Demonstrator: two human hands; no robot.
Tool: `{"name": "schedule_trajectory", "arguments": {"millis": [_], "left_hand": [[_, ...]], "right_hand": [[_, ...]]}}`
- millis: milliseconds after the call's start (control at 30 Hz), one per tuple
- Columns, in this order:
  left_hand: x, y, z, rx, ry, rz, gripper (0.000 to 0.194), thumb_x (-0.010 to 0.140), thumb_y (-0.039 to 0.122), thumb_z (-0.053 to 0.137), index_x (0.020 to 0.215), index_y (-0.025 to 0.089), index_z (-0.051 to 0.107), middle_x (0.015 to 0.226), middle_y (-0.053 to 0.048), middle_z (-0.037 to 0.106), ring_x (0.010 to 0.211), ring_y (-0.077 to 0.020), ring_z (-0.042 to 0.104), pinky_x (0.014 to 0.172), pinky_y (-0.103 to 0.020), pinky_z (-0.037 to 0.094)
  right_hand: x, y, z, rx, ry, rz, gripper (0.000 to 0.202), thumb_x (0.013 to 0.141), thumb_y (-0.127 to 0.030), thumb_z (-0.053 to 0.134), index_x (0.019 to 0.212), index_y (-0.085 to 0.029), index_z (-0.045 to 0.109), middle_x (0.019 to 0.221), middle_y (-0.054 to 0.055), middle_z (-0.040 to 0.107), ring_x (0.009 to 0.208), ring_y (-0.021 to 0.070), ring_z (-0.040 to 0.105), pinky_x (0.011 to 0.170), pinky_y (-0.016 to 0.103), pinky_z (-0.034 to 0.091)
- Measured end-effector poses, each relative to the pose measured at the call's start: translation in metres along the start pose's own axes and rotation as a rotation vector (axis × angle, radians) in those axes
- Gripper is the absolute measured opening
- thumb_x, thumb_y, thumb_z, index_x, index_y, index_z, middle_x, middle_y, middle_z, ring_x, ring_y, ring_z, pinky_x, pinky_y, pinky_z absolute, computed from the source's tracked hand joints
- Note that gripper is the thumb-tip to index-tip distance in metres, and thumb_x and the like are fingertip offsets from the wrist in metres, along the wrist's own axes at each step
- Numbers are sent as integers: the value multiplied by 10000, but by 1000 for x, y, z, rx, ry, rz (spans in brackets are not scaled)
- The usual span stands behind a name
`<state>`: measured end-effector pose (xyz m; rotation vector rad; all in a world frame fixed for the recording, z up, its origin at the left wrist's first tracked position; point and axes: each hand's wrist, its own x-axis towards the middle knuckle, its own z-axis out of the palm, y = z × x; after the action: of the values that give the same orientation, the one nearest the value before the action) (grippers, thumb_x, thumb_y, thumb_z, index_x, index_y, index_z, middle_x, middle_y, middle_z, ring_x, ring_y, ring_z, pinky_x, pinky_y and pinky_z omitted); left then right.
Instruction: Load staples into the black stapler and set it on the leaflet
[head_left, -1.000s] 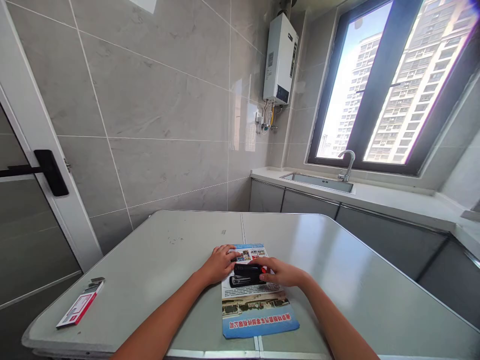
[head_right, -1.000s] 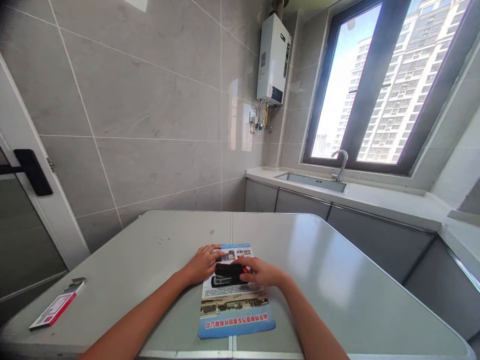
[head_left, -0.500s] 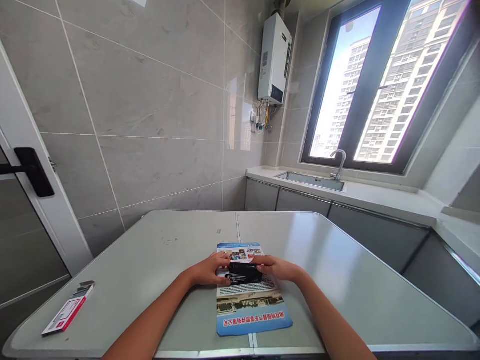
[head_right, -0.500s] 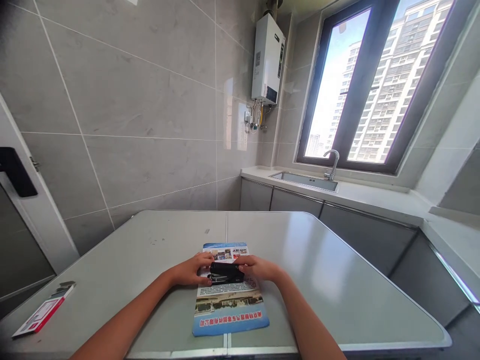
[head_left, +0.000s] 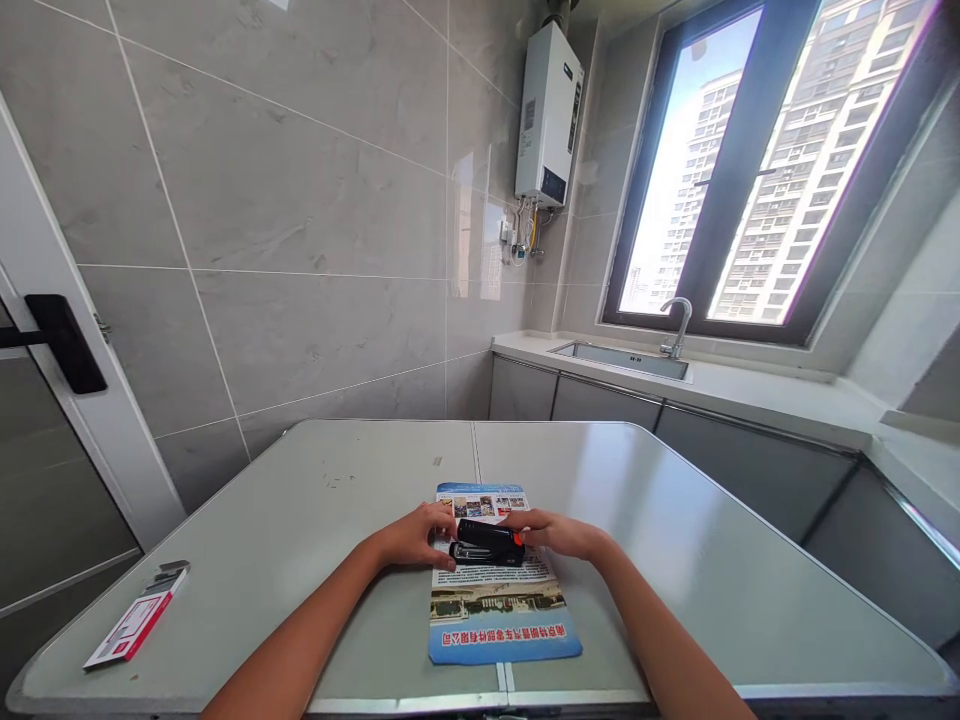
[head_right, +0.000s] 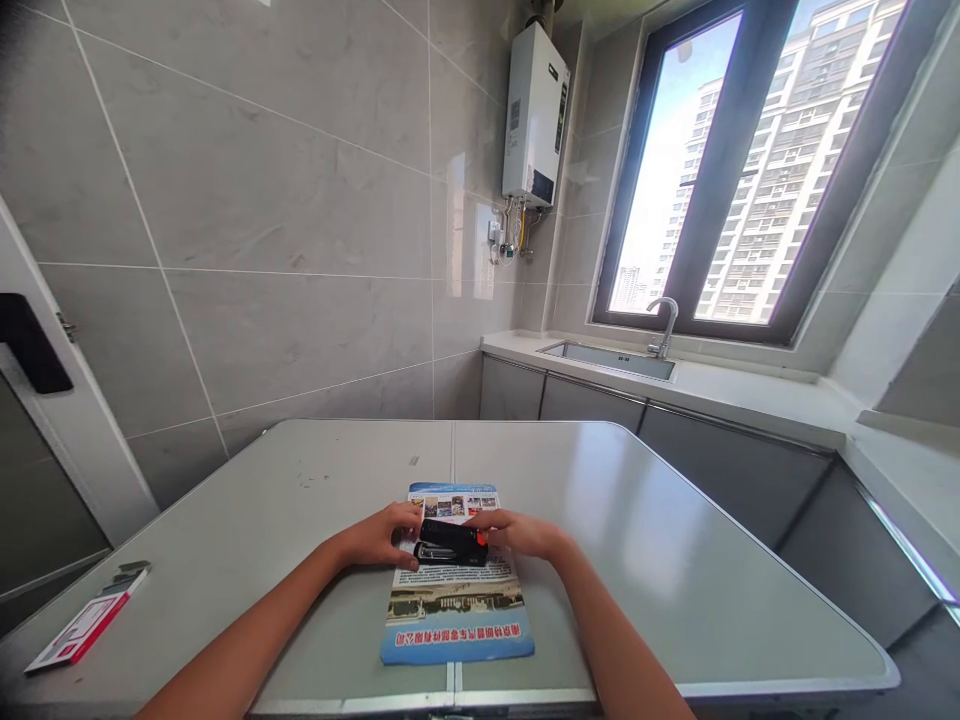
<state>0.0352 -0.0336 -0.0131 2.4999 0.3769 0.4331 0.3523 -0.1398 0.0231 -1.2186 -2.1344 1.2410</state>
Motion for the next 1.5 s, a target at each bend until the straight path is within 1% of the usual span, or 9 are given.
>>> {"name": "schedule_trajectory", "arguments": {"millis": [300, 467, 600, 733, 867, 1033, 1133, 1267, 1500], "left_hand": [[2, 7, -4, -67, -24, -30, 320, 804, 491, 814, 886, 188, 747, 910, -19, 629, 897, -187, 562, 816, -273, 423], [2, 14, -8, -22, -58, -12, 347, 811, 506, 788, 918, 183, 721, 906, -18, 632, 854, -185, 560, 808, -275, 434], [2, 12, -8, 0, -62, -7, 392, 821, 549, 770, 929, 177, 713, 892, -23, 629, 835, -183, 553, 796, -276, 436], [0, 12, -7, -54, -67, -16, 461, 805, 601, 780, 981, 179, 725, 934, -38, 648, 880, -202, 570, 827, -289, 456], [-2, 20, -11, -271, 104, -63, 657, 776, 663, 800, 1249, 232, 650, 1249, -85, 628, 1149, -260, 581, 1016, -360, 465], [0, 23, -16, -748, 463, -155, 524, 955, 675, 583, 1276, 261, 569, 1504, -117, 523, 1388, -268, 527, 1167, -439, 426], [1, 18, -17, -1028, 427, -249, 430, 988, 555, 599, 1280, 239, 580, 1502, -134, 564, 1345, -266, 600, 1202, -466, 417], [1, 12, -14, -1300, 271, -335, 373, 1007, 414, 598, 1251, 136, 648, 1352, -185, 684, 1283, -277, 663, 1223, -457, 417], [1, 16, -13, -1422, 289, -408, 303, 997, 261, 632, 1203, 49, 698, 1271, -215, 730, 1218, -283, 709, 1149, -388, 500]], "right_hand": [[2, 5, -1, -22, -16, 13, 520, 931, -404, 592, 1428, -269, 659, 1511, 32, 604, 1414, 312, 508, 1246, 501, 319], [0, 3, 0, -39, 45, 17, 497, 967, -486, 583, 1408, -274, 667, 1524, 51, 577, 1402, 303, 502, 1226, 494, 341], [8, -7, 10, -149, 146, -140, 525, 1012, -602, 501, 1352, -246, 684, 1325, 85, 652, 1184, 257, 599, 1056, 417, 472], [22, -5, 27, -378, 200, -235, 490, 844, -581, 763, 1126, -183, 722, 1021, 61, 671, 914, 218, 599, 866, 348, 480], [29, -2, 36, -378, 271, -287, 258, 857, -436, 767, 901, -188, 711, 864, 18, 645, 831, 192, 582, 802, 314, 451], [26, -4, 36, -312, 548, -356, 218, 854, -364, 760, 1025, -227, 755, 954, 59, 667, 887, 227, 609, 819, 354, 487], [25, -1, 35, -411, 679, -394, 261, 901, -341, 701, 1144, -260, 750, 1023, 93, 673, 955, 260, 591, 850, 397, 513], [25, 7, 34, -718, 710, -513, 368, 928, -186, 585, 1262, -274, 714, 1105, 108, 687, 970, 261, 563, 873, 422, 510], [26, 1, 39, -1083, 841, -721, 412, 928, -18, 541, 1265, -215, 672, 1062, 87, 705, 972, 225, 570, 835, 381, 465]]}}
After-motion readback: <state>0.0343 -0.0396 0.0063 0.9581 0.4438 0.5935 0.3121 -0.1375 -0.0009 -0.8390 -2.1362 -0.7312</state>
